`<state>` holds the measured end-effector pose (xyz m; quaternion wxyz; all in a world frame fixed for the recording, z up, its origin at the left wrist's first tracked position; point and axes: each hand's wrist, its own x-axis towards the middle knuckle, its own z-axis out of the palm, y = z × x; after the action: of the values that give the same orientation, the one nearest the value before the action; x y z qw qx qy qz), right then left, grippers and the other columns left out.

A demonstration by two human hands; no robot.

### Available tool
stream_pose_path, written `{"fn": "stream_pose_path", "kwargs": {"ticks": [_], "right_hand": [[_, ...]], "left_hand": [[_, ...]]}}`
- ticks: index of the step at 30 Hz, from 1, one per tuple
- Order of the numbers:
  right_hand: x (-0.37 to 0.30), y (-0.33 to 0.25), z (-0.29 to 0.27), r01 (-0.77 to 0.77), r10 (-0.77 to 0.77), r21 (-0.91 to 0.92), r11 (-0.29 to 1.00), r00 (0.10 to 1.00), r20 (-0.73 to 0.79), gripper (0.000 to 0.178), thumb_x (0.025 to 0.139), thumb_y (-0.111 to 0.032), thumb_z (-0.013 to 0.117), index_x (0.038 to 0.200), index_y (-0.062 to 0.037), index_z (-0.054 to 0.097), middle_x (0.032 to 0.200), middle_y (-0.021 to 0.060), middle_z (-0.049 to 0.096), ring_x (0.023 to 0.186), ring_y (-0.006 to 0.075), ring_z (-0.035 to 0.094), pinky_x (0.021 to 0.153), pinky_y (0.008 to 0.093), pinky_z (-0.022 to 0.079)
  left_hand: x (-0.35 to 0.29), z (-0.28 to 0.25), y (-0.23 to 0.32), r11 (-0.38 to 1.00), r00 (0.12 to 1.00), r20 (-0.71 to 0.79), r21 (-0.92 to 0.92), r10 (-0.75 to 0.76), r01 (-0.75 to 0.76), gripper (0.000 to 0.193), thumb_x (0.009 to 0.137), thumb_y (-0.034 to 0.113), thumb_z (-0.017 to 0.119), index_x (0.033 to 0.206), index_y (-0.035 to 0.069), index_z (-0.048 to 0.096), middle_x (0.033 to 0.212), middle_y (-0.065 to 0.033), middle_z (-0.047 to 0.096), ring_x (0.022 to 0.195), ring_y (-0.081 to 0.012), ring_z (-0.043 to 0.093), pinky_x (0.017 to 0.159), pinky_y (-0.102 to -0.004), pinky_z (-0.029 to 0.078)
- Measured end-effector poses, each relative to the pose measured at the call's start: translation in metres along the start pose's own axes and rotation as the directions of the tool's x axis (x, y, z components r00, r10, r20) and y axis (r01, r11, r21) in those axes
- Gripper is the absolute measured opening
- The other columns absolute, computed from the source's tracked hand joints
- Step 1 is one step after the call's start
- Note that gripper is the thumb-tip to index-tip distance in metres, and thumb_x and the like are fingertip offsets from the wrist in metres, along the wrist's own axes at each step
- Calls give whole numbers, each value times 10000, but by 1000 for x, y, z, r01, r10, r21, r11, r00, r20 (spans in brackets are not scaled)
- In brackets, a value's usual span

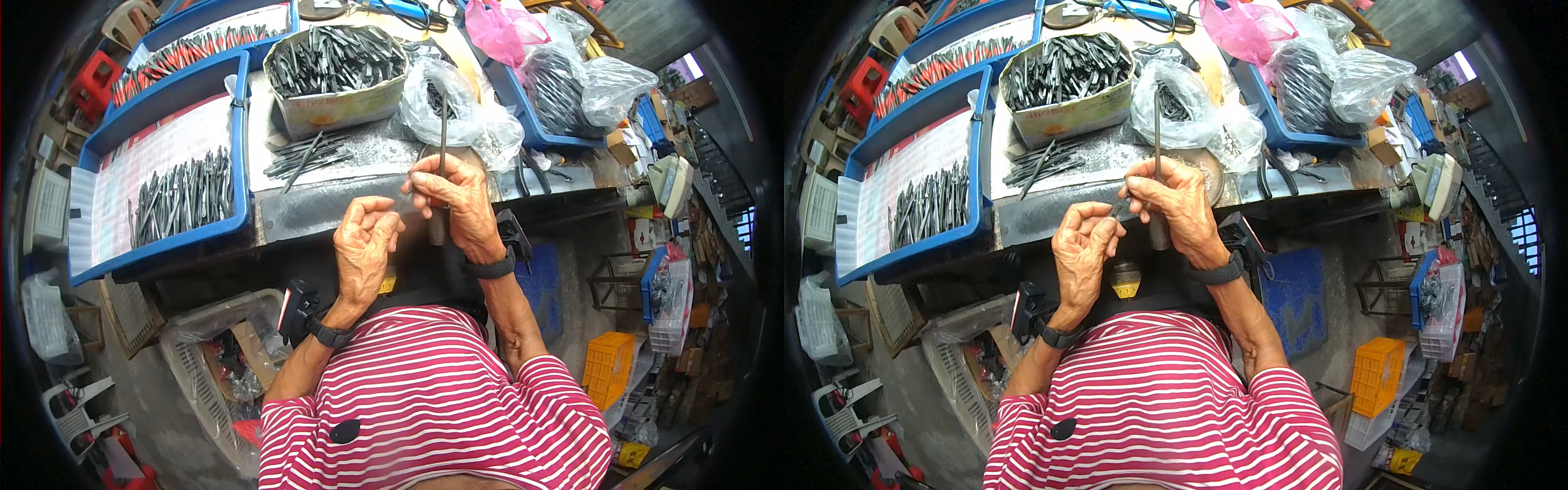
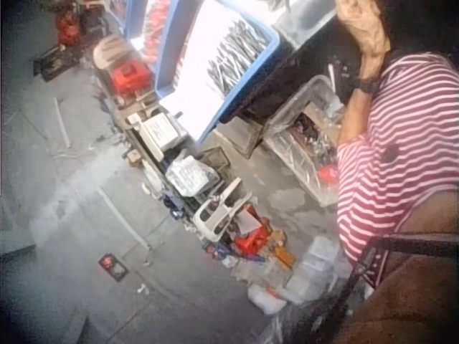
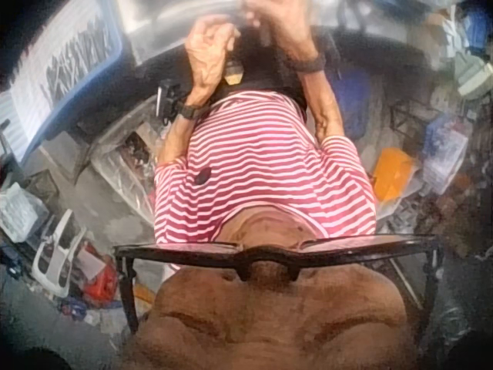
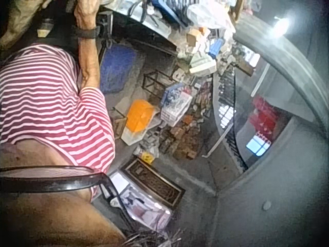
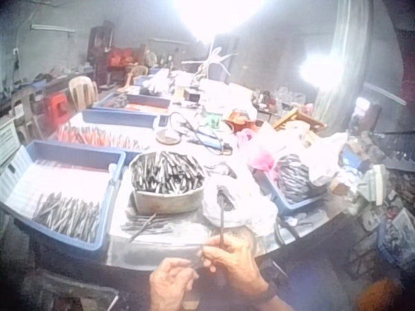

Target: The person repeatedly picks up a metal rod and a small metal component, then joins them together by hand. The assembled parts are placed into a blue tray on the workbench. The person continues this process for multiple items.

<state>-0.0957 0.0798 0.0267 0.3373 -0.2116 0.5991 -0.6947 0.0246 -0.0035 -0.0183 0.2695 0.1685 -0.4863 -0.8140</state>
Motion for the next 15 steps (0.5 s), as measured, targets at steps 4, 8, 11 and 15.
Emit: {"fn": "stream_pose_path", "kwargs": {"ticks": [4,8,11,15], "right_hand": [[-1,5,0,-25,25,43,999,1000,5,138,842,-103,604,923,7,582,780,96,629,588,82,551,518,190,446],[-1,8,-1,-14,13,56,998,1000,3,142,842,-102,606,917,15,579,777,103,627,574,88,546,518,193,445],[-1,10,-1,-12,13,53,999,1000,-5,140,838,-95,609,916,18,578,773,106,628,568,89,545,520,193,444],[-1,12,-1,-11,11,50,999,1000,-17,139,831,-81,616,917,21,578,767,105,628,566,87,545,522,193,445]], "left_hand": [[0,0,-1,1000,1000,0,28,2,-2,148,863,0,538,1007,-9,506,735,-49,580,561,-36,457,497,-160,364],[0,-2,-2,999,1000,12,46,-6,5,172,864,22,554,1017,-35,500,771,-81,596,573,-53,470,516,-161,378],[0,-2,-3,999,1000,7,37,-12,12,161,864,18,553,1007,-38,505,770,-80,596,572,-52,471,514,-162,378],[-1,-2,-4,999,1000,0,42,-13,13,129,860,11,557,975,-35,523,760,-72,595,575,-46,476,506,-156,371]]}}
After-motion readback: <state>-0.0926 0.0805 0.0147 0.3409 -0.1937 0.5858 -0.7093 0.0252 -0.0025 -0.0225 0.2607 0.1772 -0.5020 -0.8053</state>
